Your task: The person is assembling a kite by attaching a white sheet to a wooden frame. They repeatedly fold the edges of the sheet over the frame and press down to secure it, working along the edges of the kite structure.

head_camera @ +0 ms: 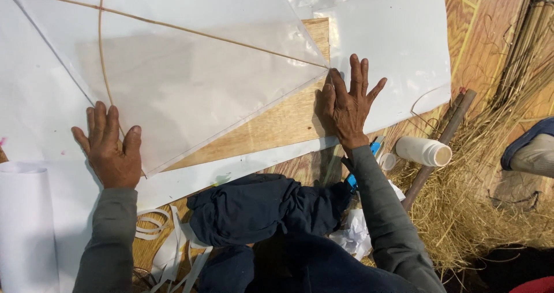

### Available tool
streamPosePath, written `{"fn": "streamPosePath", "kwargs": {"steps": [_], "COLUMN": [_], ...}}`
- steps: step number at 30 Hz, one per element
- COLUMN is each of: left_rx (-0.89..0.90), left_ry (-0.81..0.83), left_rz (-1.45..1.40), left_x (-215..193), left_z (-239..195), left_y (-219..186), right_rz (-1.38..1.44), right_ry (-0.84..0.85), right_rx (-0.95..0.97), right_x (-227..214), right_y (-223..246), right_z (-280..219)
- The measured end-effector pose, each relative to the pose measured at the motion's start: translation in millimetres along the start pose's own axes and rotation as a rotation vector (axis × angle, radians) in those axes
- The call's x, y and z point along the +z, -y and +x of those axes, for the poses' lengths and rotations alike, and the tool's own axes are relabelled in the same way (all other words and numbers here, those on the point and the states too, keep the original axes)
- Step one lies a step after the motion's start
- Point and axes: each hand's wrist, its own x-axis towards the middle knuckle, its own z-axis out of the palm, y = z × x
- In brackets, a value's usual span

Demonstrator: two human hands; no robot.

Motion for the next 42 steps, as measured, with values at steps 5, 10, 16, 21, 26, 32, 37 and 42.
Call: {"fn": "streamPosePath", "kwargs": {"steps": [5, 10, 16, 21, 26, 32, 37, 42], "left_rx": [-0.009, -0.023, 0.120, 0.466, 0.408, 0.407, 0.437, 0.498], "left_ry": [0.021, 0.035, -0.013, -0.010, 0.425, 0.436, 0.347, 0.260], "left_rz": [0.013, -0.003, 0.231, 0.055, -0.063, 0.052, 0.116, 0.158], "left_x": [0.5, 0.9, 13.9, 82.5, 160.6, 212.9, 220.4, 224.6], "left_z": [0.2, -3.1, 8.2, 50.8, 88.8, 94.4, 93.0, 93.6], "left_y": [0.7, 2.8, -49.9, -172.5, -254.3, -267.9, -267.8, -264.4], "right_rz": [-0.026, 0.130, 0.324, 0.452, 0.393, 0.361, 0.340, 0.345], "right_ry": [-0.004, -0.032, -0.055, 0.015, 0.080, 0.088, 0.090, 0.085], "right_rx": [0.060, 0.176, 0.168, 0.176, 0.002, -0.157, -0.237, -0.261], "right_x": [-1.4, 4.6, 1.1, 2.1, 12.4, 22.5, 19.3, 17.9], "right_y": [-9.2, -21.4, -37.8, -49.4, -64.0, -78.5, -78.8, -79.2], "right_z": [-1.1, -2.6, -0.6, 12.5, 28.0, 36.6, 42.8, 46.8]}}
